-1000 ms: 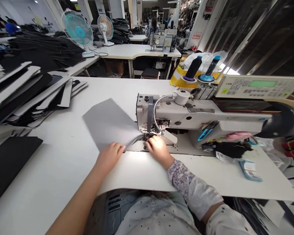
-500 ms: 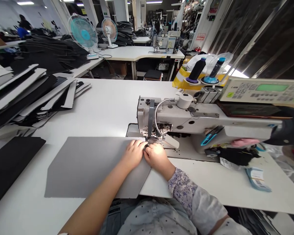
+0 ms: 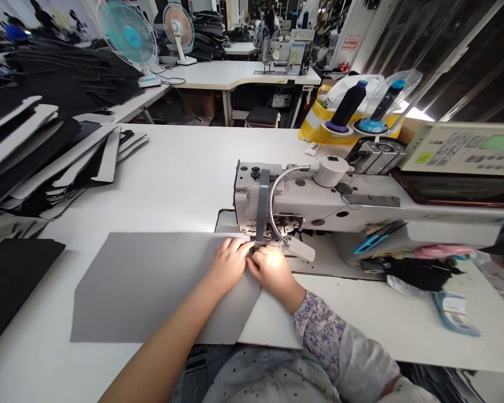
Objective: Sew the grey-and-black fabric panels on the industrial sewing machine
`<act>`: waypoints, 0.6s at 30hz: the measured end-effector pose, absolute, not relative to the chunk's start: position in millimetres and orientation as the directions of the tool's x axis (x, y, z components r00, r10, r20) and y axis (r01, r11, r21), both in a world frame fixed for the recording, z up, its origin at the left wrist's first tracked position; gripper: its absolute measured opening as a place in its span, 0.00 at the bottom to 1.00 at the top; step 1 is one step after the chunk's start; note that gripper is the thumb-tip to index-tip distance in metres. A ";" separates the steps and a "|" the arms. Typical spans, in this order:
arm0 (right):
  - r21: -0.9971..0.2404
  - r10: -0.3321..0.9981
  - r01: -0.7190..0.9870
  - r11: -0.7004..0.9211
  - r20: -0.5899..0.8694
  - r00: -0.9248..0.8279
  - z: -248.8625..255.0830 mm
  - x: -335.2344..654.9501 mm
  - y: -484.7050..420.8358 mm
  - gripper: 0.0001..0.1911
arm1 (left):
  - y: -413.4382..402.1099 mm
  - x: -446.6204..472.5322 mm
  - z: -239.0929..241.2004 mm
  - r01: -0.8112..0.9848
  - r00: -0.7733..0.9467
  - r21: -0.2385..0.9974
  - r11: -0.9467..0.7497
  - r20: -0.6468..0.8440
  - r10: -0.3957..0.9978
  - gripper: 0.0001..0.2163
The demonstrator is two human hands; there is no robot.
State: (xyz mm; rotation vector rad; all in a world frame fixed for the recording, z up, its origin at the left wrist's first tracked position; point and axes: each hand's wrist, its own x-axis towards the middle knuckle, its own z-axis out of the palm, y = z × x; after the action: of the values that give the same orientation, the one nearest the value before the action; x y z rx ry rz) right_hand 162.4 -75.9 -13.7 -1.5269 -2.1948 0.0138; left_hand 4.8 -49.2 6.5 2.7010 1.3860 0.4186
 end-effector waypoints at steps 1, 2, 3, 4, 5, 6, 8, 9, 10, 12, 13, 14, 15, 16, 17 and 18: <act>-0.269 0.891 0.885 0.380 0.364 -0.271 -14.0 162.5 -75.6 0.14 | -49.1 5.0 6.7 0.786 0.554 0.189 -0.588 0.208 0.806 0.18; -0.272 0.891 0.884 0.380 0.364 -0.271 -14.3 162.6 -75.5 0.14 | -49.2 5.4 7.2 0.787 0.553 0.187 -0.588 0.209 0.806 0.18; -0.273 0.891 0.883 0.381 0.365 -0.272 -14.5 162.7 -75.4 0.14 | -49.3 5.7 7.6 0.788 0.552 0.186 -0.587 0.210 0.807 0.18; -0.273 0.891 0.883 0.382 0.365 -0.272 -14.7 162.8 -75.4 0.14 | -49.4 6.1 8.0 0.789 0.551 0.184 -0.586 0.210 0.807 0.18; -0.273 0.891 0.883 0.381 0.363 -0.272 -14.8 163.0 -75.4 0.14 | -49.5 6.4 8.3 0.789 0.551 0.183 -0.586 0.210 0.808 0.18; -0.273 0.893 0.884 0.379 0.358 -0.272 -14.8 163.2 -75.4 0.14 | -49.4 6.6 8.3 0.790 0.550 0.184 -0.585 0.209 0.808 0.18; -0.273 0.900 0.889 0.367 0.346 -0.265 -14.9 163.5 -75.2 0.14 | -48.4 6.2 7.5 0.790 0.549 0.185 -0.584 0.208 0.809 0.18; -0.273 0.904 0.893 0.358 0.341 -0.258 -15.0 163.7 -75.0 0.14 | -47.4 5.6 6.7 0.790 0.550 0.187 -0.585 0.208 0.809 0.18; -0.273 0.906 0.895 0.352 0.338 -0.254 -15.0 163.8 -74.6 0.14 | -46.3 5.0 5.7 0.788 0.551 0.188 -0.587 0.209 0.808 0.18; -0.275 0.907 0.896 0.350 0.339 -0.250 -15.3 163.9 -73.3 0.14 | -44.5 4.4 3.5 0.785 0.553 0.191 -0.589 0.214 0.806 0.18; -0.278 0.905 0.894 0.352 0.344 -0.250 -15.4 164.0 -72.7 0.14 | -44.4 4.8 2.5 0.785 0.552 0.190 -0.589 0.218 0.805 0.18; -0.282 0.902 0.890 0.358 0.352 -0.251 -15.5 164.2 -72.2 0.15 | -45.1 6.0 1.7 0.787 0.548 0.191 -0.587 0.223 0.806 0.17; -0.288 0.897 0.885 0.366 0.363 -0.253 -15.4 164.4 -72.2 0.15 | -46.8 7.9 1.1 0.790 0.541 0.192 -0.582 0.229 0.809 0.16; -0.294 0.892 0.880 0.373 0.376 -0.253 -15.3 164.9 -72.7 0.16 | -49.2 10.2 0.8 0.793 0.535 0.195 -0.577 0.232 0.813 0.15; -0.302 0.886 0.874 0.380 0.389 -0.251 -15.1 165.6 -73.8 0.17 | -51.7 12.3 0.8 0.793 0.534 0.199 -0.576 0.231 0.814 0.14; -0.311 0.882 0.868 0.386 0.401 -0.249 -15.0 166.6 -75.2 0.18 | -53.5 12.9 1.2 0.786 0.541 0.205 -0.583 0.226 0.810 0.14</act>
State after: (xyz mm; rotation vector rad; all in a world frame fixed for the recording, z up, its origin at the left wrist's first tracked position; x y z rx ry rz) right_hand 166.6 -75.2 -15.0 -1.4980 -2.1373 0.0348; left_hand 12.9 -53.5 1.2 2.6881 1.3950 0.4581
